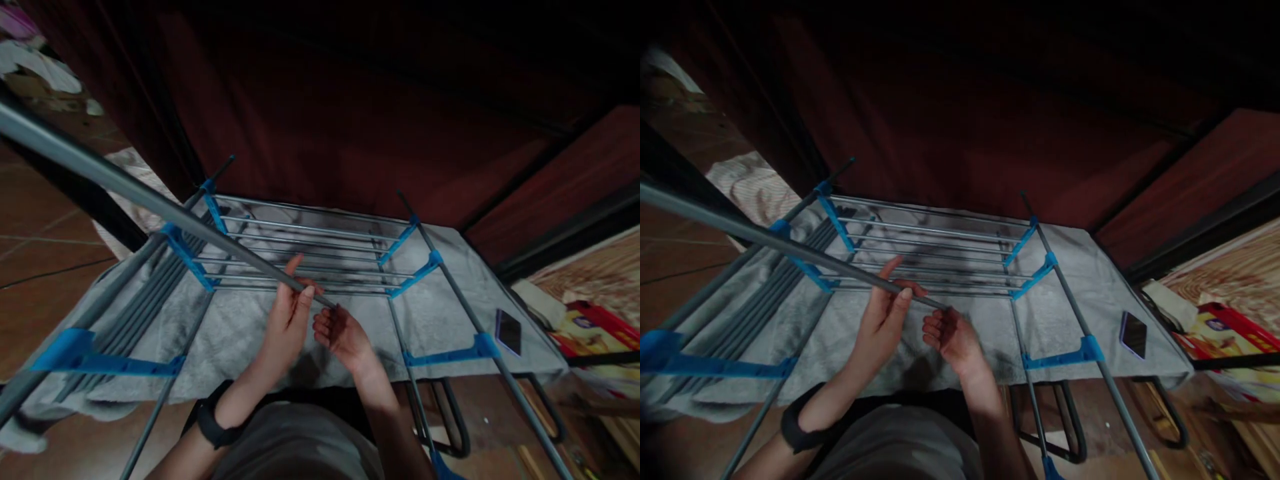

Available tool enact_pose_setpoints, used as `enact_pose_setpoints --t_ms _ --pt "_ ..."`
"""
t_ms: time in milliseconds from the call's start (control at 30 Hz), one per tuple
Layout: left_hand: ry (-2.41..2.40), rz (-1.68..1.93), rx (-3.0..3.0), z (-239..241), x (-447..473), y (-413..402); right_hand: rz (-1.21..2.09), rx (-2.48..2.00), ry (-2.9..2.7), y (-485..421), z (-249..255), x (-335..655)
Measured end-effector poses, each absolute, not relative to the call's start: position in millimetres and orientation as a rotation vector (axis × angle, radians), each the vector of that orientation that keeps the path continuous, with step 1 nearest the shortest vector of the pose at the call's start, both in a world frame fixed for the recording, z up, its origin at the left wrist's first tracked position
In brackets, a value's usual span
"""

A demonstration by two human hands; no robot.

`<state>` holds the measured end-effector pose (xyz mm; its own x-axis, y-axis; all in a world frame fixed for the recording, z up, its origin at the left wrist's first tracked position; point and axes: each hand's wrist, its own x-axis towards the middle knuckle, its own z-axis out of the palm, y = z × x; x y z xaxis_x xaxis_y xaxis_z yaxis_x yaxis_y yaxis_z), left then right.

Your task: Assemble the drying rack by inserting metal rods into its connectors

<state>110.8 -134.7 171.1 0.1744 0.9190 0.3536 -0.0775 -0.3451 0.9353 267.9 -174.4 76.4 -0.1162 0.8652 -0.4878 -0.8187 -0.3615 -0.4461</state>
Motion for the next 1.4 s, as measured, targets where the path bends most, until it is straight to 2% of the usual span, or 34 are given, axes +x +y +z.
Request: enact_pose_setpoints --t_ms 167,433,733,967,1400 --pt "0.901 1.381 1.731 194.5 97.7 -122.3 1.895 -0.914 -0.36 -184.4 67.1 271.8" --pt "0.96 1.142 1.991 191.0 90.2 -117.7 1.616 -0.868 -0.231 -184.0 63.0 283.2" --pt "0.814 1.044 2.19 211.1 108.1 -126.9 1.403 -0.898 -0.26 -178.4 75.3 311.4" --pt "0.86 0.989 2.413 172.0 99.3 -111.2 1.335 -0.934 -0.246 -183.6 82.2 324.1" --pt "1.164 0.339 2.73 99.8 89.5 -97.0 1.164 -0.905 -0.162 -189.3 85.3 328.1"
